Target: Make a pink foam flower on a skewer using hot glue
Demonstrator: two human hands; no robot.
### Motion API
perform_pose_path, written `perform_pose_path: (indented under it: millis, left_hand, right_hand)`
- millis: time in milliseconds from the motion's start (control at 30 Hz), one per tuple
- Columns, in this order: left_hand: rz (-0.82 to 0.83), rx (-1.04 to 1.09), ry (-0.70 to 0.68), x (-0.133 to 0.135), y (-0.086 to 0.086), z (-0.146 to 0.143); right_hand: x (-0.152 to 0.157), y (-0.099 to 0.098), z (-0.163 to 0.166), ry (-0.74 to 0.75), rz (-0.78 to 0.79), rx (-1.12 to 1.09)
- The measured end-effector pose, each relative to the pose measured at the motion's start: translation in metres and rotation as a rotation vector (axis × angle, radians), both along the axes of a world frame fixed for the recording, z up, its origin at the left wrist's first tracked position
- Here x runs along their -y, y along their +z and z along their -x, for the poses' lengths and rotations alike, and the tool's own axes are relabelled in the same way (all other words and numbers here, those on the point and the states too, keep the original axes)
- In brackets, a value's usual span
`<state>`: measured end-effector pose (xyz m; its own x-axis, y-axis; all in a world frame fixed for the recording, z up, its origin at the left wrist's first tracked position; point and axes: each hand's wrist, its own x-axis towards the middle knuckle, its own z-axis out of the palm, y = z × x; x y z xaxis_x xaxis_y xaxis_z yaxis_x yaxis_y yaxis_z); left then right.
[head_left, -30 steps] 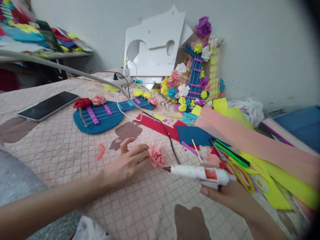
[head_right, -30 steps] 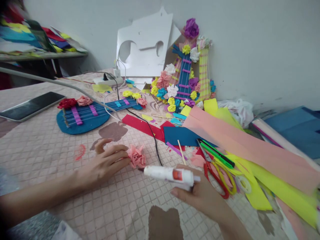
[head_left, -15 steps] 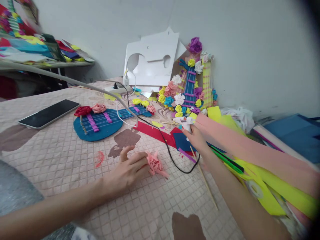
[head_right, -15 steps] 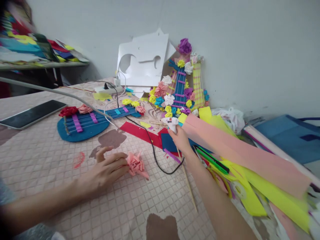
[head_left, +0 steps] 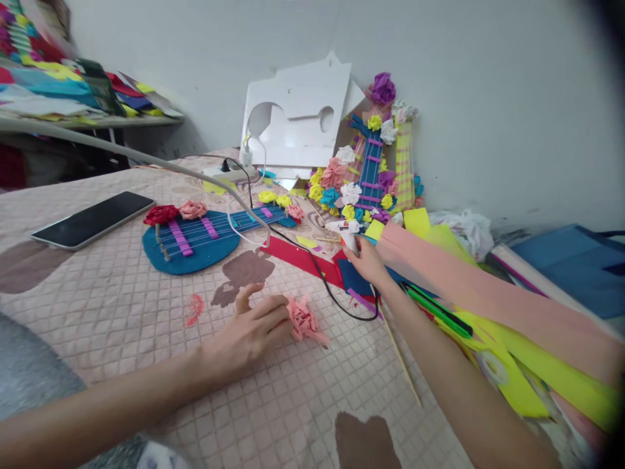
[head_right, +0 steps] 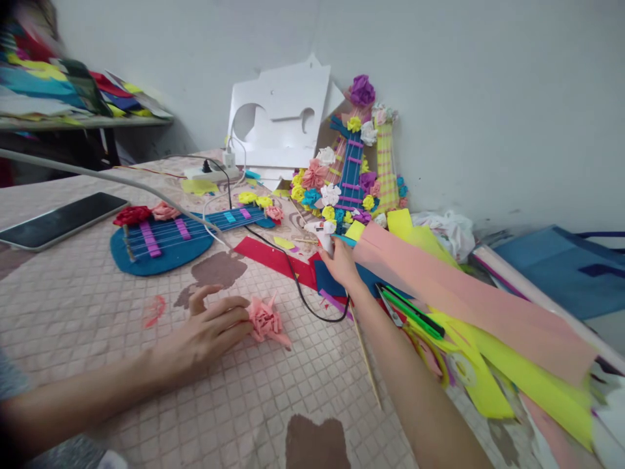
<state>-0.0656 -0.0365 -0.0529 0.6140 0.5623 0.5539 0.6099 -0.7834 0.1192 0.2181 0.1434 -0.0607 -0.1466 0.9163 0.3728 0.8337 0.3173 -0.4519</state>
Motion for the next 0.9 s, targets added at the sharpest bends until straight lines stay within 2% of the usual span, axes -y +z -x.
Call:
perform_pose_path:
  millis: [133, 233, 267, 333, 433, 500, 667, 900]
  left_hand:
    - [0.005, -0.008, -0.006, 0.000, 0.000, 0.001]
    - [0.011, -0.015, -0.003, -0.001, 0.000, 0.001]
    - [0.010, -0.016, -0.001, -0.001, -0.001, 0.001]
    - [0.003, -0.017, 0.006, -0.001, -0.001, 0.001]
    - [-0.011, -0.029, 0.015, 0.000, 0.000, 0.000]
    - [-0.024, -0.032, 0.020, 0.001, 0.000, -0.001]
    - [-0.061, -0.031, 0.038, 0.001, 0.000, -0.003]
    - [-0.056, -0.048, 0.047, 0.000, -0.001, -0.004]
  right_hand:
    - [0.017, 0.011, 0.002, -0.067, -0.054, 0.017]
    - [0.057, 0.025, 0.015, -0.118, -0.200, 0.035]
    - [0.076, 0.030, 0.023, -0.080, -0.250, 0.028]
    - [0.118, 0.036, 0.041, 0.040, -0.243, -0.031]
    - [0.170, 0.036, 0.068, 0.148, -0.116, -0.100]
    - [0.189, 0.030, 0.078, 0.208, -0.069, -0.128]
    - [0.195, 0.015, 0.086, 0.231, -0.020, -0.136]
    - [0.190, 0.011, 0.093, 0.184, -0.030, -0.075]
